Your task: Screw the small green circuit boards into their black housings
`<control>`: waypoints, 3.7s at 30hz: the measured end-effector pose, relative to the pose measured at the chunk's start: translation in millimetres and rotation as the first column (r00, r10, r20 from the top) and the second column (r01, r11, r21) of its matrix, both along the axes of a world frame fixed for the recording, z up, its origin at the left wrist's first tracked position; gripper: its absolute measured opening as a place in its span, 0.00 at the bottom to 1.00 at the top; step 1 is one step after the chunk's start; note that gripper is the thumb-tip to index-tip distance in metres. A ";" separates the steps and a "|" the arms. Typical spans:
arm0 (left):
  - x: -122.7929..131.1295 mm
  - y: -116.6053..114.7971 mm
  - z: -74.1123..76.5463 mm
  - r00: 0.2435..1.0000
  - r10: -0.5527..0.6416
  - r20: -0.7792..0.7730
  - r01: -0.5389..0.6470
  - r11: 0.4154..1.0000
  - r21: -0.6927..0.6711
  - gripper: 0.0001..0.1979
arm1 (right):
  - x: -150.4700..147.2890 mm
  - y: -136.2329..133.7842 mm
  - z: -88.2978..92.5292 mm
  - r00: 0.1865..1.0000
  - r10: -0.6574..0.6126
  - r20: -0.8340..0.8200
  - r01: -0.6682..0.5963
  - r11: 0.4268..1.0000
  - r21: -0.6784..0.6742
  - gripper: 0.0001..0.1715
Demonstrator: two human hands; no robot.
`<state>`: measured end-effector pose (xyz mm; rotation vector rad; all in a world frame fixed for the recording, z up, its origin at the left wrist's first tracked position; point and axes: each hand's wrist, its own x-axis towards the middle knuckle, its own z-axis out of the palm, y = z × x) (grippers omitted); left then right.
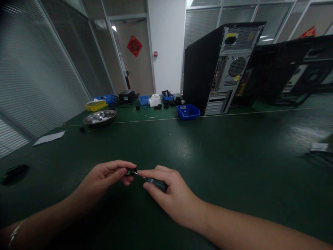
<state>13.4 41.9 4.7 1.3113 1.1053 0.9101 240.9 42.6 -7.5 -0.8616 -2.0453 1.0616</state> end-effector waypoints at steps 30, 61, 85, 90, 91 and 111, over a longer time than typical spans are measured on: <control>1.5 -0.6 -0.7 0.997 0.019 0.081 -0.006 0.987 -0.160 0.09 | 2.3 -0.9 -1.4 1.000 0.022 -0.017 -0.021 0.999 0.030 0.22; -6.3 15.9 4.6 0.940 0.256 0.226 -0.225 0.962 -0.155 0.10 | 1.6 0.3 -1.8 0.999 -0.024 -0.041 0.024 1.000 -0.003 0.18; -117.1 83.9 -14.7 0.699 0.670 0.249 -0.695 0.719 0.015 0.12 | 4.2 0.2 -4.8 1.000 0.010 0.007 -0.010 0.998 -0.056 0.19; -110.3 81.0 -10.3 0.758 0.613 0.225 -0.639 0.767 0.064 0.13 | 4.7 -0.9 -4.9 1.000 -0.005 0.016 0.006 0.999 -0.051 0.19; -109.3 80.7 -9.9 0.772 0.598 0.216 -0.623 0.779 0.073 0.13 | 4.7 -1.0 -4.8 1.000 -0.004 0.015 0.005 0.999 -0.044 0.19; -0.8 3.8 -1.3 0.955 -0.193 -0.227 0.205 0.978 0.031 0.18 | 0.4 0.2 -0.8 1.000 -0.006 -0.021 0.006 1.000 0.006 0.19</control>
